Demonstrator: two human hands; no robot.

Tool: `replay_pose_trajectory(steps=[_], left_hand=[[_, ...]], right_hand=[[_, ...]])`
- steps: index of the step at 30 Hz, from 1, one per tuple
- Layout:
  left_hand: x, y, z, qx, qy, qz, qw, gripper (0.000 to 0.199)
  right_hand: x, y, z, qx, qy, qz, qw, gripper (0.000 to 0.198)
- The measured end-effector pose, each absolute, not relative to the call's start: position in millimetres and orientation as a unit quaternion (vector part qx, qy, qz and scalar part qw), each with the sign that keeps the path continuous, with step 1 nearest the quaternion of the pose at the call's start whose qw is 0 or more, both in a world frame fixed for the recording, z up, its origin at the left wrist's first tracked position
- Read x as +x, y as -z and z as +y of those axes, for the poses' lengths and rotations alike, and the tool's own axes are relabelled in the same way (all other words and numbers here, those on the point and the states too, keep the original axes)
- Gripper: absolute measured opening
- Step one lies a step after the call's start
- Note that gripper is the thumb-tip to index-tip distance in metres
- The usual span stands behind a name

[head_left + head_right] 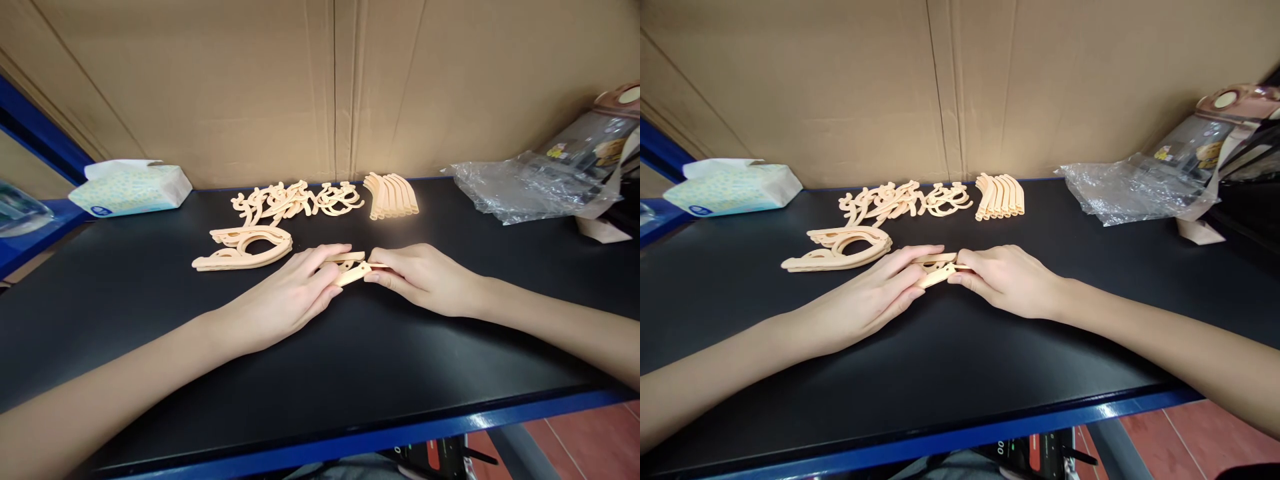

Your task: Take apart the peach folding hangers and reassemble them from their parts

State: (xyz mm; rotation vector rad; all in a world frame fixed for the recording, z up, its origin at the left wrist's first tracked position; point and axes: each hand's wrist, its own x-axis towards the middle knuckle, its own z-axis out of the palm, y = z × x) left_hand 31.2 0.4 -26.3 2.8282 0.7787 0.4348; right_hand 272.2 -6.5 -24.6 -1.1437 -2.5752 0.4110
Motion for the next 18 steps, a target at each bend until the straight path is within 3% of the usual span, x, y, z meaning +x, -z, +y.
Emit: replay_pose_trajectory(steps=[18], left_hand=[[29.7,26.7,2.5,0.951,-0.139,0.26,0.094,0.019]], right_hand=[[273.4,28.0,-7.1,-0.357,0.086,-0.922,0.125,0.037]])
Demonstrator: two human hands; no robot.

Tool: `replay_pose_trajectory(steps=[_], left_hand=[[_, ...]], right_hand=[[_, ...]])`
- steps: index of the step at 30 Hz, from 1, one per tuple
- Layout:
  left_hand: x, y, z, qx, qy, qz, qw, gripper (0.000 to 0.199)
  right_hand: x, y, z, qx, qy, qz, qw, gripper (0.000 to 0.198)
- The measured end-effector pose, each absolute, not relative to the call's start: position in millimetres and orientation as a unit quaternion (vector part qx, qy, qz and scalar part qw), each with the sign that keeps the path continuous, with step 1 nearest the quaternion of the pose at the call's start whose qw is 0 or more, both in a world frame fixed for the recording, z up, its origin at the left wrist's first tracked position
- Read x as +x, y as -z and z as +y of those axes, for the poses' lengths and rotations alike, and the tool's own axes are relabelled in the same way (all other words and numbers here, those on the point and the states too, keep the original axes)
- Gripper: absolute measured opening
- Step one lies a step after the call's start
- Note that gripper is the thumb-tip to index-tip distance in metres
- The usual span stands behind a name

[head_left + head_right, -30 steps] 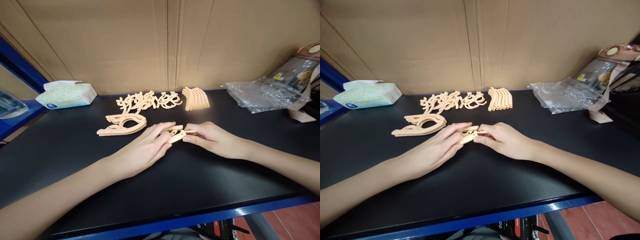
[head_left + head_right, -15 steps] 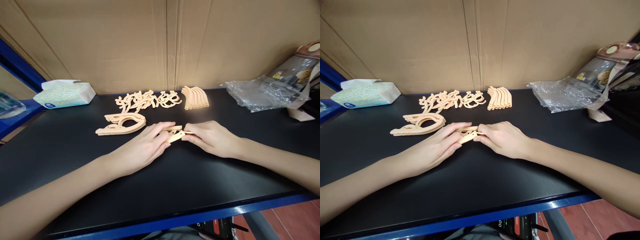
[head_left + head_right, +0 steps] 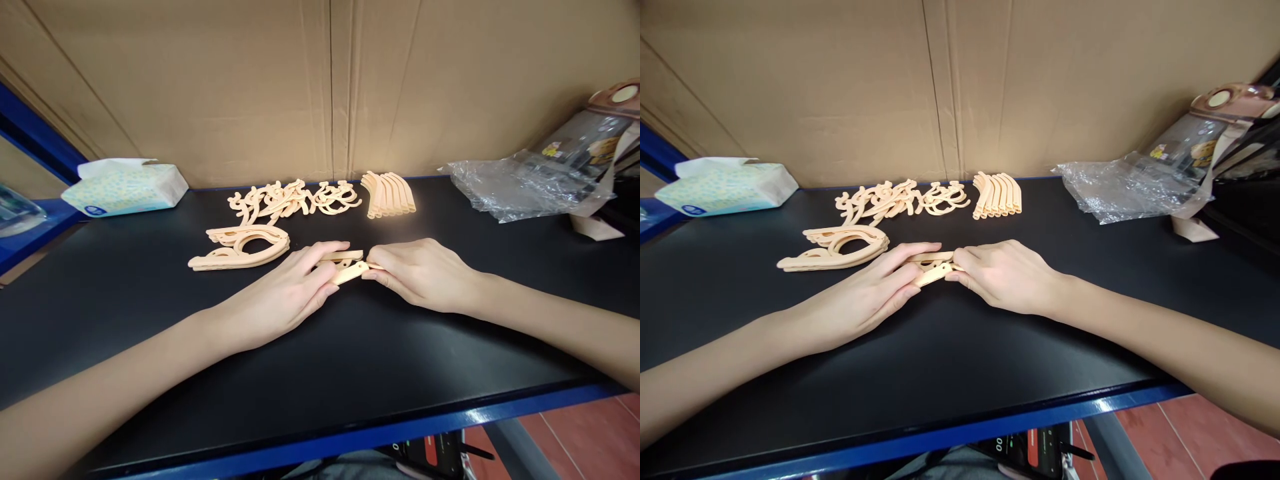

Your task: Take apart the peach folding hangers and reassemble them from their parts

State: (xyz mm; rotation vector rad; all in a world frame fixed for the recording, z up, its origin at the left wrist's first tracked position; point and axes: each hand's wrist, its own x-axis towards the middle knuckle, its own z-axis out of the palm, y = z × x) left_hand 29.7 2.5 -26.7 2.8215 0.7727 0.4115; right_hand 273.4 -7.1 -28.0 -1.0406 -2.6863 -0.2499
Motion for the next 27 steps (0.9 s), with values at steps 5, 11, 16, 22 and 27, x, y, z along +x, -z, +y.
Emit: replay_pose_trajectory(steps=[5,11,16,22,27], left_hand=[[30,25,2,0.953,-0.134,0.255,0.093,0.022],[31,24,1,0.953,-0.127,0.259,0.097,0.023],[31,21,-1,0.941,-0.125,0.285,0.132,0.022],[29,18,0,0.925,-0.152,0.292,0.187,0.014],[33,13,-5,0.919,-0.137,0.321,0.181,0.02]], right_hand=[[273,29,-8,-0.309,0.182,-0.924,0.133,0.036],[272,26,-8,-0.291,0.196,-0.923,0.16,0.036],[272,26,-7,-0.259,0.116,-0.938,0.199,0.021],[270,24,-13,-0.198,0.046,-0.96,0.192,0.012],[271,13,-19,-0.213,0.008,-0.964,0.158,0.016]])
